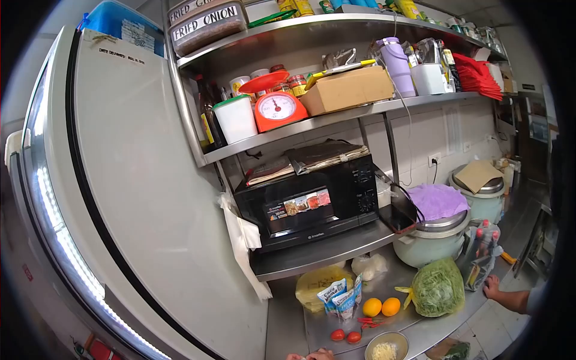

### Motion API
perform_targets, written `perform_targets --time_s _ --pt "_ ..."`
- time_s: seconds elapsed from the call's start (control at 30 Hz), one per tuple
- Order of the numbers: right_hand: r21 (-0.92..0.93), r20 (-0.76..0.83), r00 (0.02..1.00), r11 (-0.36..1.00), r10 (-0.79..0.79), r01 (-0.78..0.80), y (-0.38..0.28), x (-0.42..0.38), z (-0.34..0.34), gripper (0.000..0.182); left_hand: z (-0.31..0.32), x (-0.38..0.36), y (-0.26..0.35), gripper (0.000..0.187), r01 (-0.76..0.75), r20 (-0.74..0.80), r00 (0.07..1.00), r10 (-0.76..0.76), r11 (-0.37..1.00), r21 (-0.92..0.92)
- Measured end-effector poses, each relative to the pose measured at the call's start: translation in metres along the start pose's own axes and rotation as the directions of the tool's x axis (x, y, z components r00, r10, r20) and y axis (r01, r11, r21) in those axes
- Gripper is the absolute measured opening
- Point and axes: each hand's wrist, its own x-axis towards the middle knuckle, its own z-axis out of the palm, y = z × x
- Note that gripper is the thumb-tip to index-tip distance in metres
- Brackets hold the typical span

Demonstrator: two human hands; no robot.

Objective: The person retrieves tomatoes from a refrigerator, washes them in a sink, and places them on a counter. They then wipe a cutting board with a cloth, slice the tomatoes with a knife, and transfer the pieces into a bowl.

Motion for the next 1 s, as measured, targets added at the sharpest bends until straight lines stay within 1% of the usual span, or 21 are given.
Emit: perform_targets --time_s 0.07,0.1,0.17,0.2,0.27,0.3,0.37,0.4,0.47,0.53,0.57,0.6,0.63,0.67,0.7,0.73,0.77,0.83,0.87,0.97,1.0 --pt "0.041 -0.019 1.000 0.999 -0.009 0.009 -0.017 0.005 0.000 0.022 -0.022 0.007 0.033 0.028 0.165 0.066 0.985 -0.157 0.976 -0.142" --pt "0.011 0.002 1.000 1.000 0.016 -0.016 -0.007 -0.015 -0.020 0.022 -0.003 -0.007 0.043 0.028 0.193 0.073 0.980 -0.183 0.965 -0.175" --pt "0.111 -0.120 0.989 0.988 -0.092 0.105 -0.016 -0.008 -0.014 0.018 -0.013 0.003 0.039 0.026 0.279 0.084 0.960 -0.266 0.908 -0.312" --pt "0.114 -0.121 0.988 0.988 -0.093 0.107 -0.017 -0.005 -0.015 0.018 -0.009 0.005 0.028 0.026 0.278 0.083 0.961 -0.265 0.910 -0.309" --pt "0.142 -0.075 0.993 0.985 -0.090 0.100 -0.017 -0.003 -0.014 0.015 0.002 -0.001 0.001 0.027 0.255 0.048 0.963 -0.267 0.835 -0.488" --pt "0.140 -0.072 0.993 0.985 -0.091 0.101 -0.014 -0.002 -0.014 0.015 0.002 0.002 0.006 0.027 0.255 0.046 0.962 -0.268 0.834 -0.490" --pt "0.053 -0.101 0.987 0.990 -0.124 0.129 -0.009 -0.005 -0.007 0.012 -0.002 0.002 0.019 0.021 0.404 0.150 0.906 -0.395 0.706 -0.582" --pt "0.056 -0.081 0.988 0.989 -0.130 0.135 -0.002 -0.004 -0.002 0.012 0.000 0.004 0.008 0.021 0.405 0.134 0.903 -0.409 0.702 -0.586" --pt "0.259 -0.101 0.993 0.963 -0.055 0.080 0.013 0.001 0.004 0.009 0.010 0.026 -0.042 0.032 0.496 0.312 0.868 -0.387 0.720 -0.486" --pt "0.255 -0.020 0.994 0.961 -0.110 0.111 0.022 0.005 -0.004 0.008 0.012 0.019 -0.078 0.046 0.568 0.446 0.806 -0.388 0.720 -0.399" --pt "0.254 -0.001 0.991 0.959 -0.131 0.127 0.022 0.007 -0.011 0.008 0.016 0.016 -0.072 0.039 0.537 0.439 0.826 -0.355 0.733 -0.418" --pt "0.241 0.096 0.990 0.968 -0.103 0.078 0.014 0.007 -0.022 0.012 0.017 0.024 -0.051 0.032 0.506 0.436 0.842 -0.318 0.747 -0.432" --pt "0.234 0.150 0.981 0.969 -0.120 0.082 0.015 0.009 -0.025 0.012 0.020 0.024 -0.045 0.026 0.439 0.376 0.873 -0.311 0.837 -0.327" --pt "0.198 0.234 0.970 0.980 -0.064 0.016 0.018 0.005 -0.024 0.016 0.022 0.018 -0.044 0.021 0.385 0.329 0.893 -0.308 0.901 -0.201" --pt "0.152 0.311 0.950 0.987 -0.005 -0.045 0.018 0.001 -0.025 0.021 0.026 0.015 -0.046 0.020 0.393 0.302 0.896 -0.326 0.899 -0.194" --pt "0.097 0.257 0.964 0.995 -0.061 0.037 0.004 -0.002 -0.034 0.021 0.029 0.013 -0.046 0.018 0.398 0.278 0.898 -0.340 0.899 -0.186" --pt "0.089 0.300 0.952 0.995 -0.062 0.037 0.005 -0.004 -0.036 0.021 0.034 0.010 -0.044 0.018 0.425 0.255 0.893 -0.371 0.883 -0.201" --pt "0.162 0.253 0.963 0.985 -0.095 0.054 0.010 0.001 -0.036 0.021 0.042 0.008 -0.041 0.020 0.394 0.148 0.918 -0.368 0.888 -0.236" --pt "0.224 0.227 0.970 0.974 -0.087 0.035 0.009 0.004 -0.034 0.016 0.045 0.007 -0.045 0.020 0.406 0.122 0.914 -0.387 0.879 -0.250" --pt "0.264 0.245 0.968 0.965 -0.058 -0.009 -0.003 0.004 -0.042 0.014 0.045 0.002 -0.050 0.019 0.413 0.134 0.911 -0.391 0.851 -0.325" --pt "0.252 0.269 0.961 0.968 -0.059 -0.011 -0.004 0.004 -0.042 0.014 0.040 -0.001 -0.046 0.021 0.422 0.208 0.906 -0.368 0.784 -0.454"
